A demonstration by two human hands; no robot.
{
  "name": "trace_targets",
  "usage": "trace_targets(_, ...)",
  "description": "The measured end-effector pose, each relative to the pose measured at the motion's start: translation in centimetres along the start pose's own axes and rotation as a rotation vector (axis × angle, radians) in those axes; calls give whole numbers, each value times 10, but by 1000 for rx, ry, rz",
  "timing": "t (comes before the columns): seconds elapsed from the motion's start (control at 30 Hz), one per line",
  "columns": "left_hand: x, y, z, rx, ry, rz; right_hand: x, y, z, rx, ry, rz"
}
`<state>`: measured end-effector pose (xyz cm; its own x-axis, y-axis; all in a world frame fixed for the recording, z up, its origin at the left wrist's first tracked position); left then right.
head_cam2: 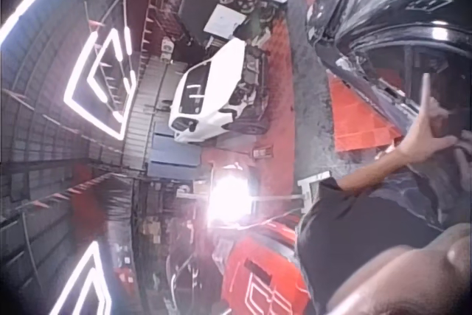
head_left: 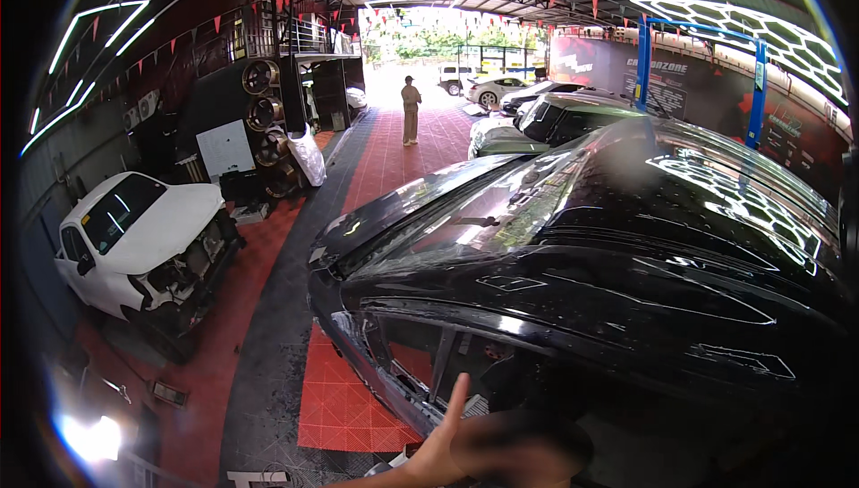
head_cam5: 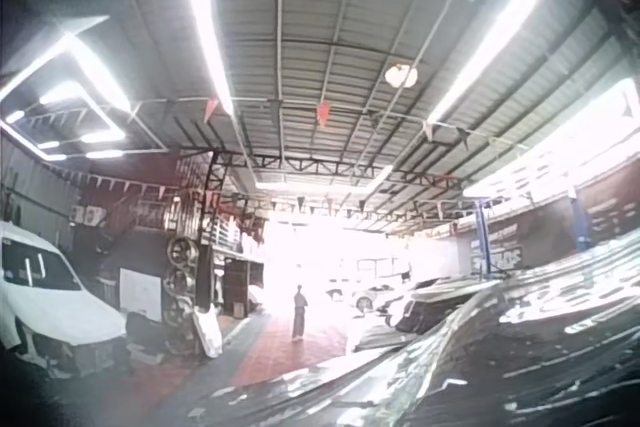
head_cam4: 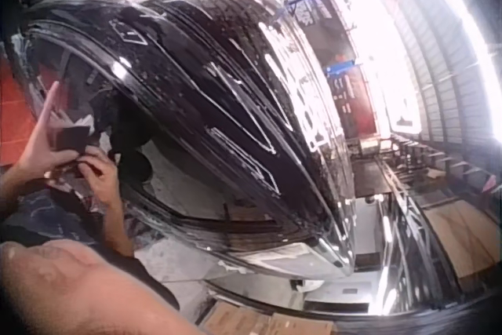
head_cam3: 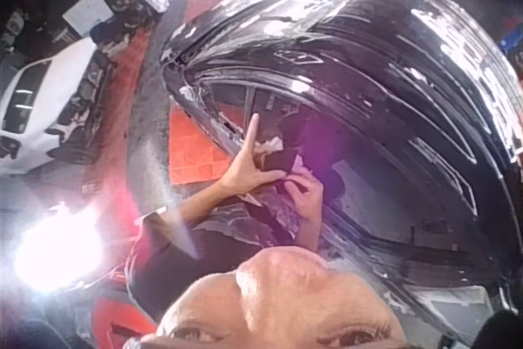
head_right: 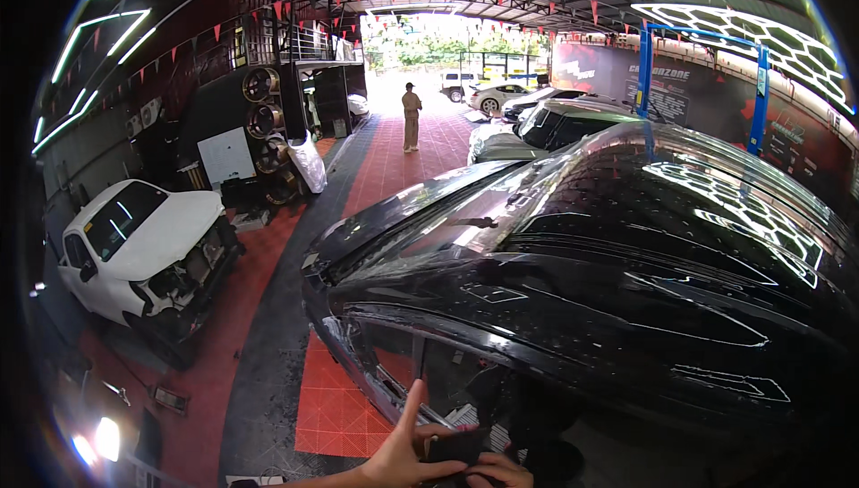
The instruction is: The person applies a clear protective film to the hood of a black car. They use a yellow squeegee and a black cloth to smooth the film, remove bubbles, and wipe the surface while working in a garage.
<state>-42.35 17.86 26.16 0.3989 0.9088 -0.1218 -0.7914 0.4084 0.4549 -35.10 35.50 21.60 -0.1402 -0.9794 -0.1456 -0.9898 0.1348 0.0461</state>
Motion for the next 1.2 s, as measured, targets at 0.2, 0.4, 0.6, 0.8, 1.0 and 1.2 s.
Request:
trace_targets(0.2, -27, -24, -15, -17, 25, -450, 3, 4, -6, -133, -38, -231)
trace_targets(0.4, -57, 8, 16, -791, -24, -1017, 4, 7, -21, -117, -5, -275)
trace_targets(0.6, -74, 53, 26, -261, -444, -56, -30, 12, -22, -228, 1091, -285)
trace_targets(0.8, -48, 102, 27, 617, 417, 168, -89, 15, -92, -478, 637, -173)
trace_targets(1.0, -2, 133, 15, 688, 703, 63, -185, 14, -150, -597, -133, 764)
trace_targets(1.2, -5, 134, 0, 591, 818, 47, -242, 4, -146, -462, -168, 1082)
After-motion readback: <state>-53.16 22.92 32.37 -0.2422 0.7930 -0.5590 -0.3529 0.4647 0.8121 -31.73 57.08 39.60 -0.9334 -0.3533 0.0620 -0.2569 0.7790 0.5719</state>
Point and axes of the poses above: each hand's wrist, its own y-axis towards the middle knuckle, its own x-axis out of the palm, z = x × y, the point moved 2 cm from there along y, towards the middle knuckle, and after that the axes turned 15 degrees about x, right-handed, at the moved point
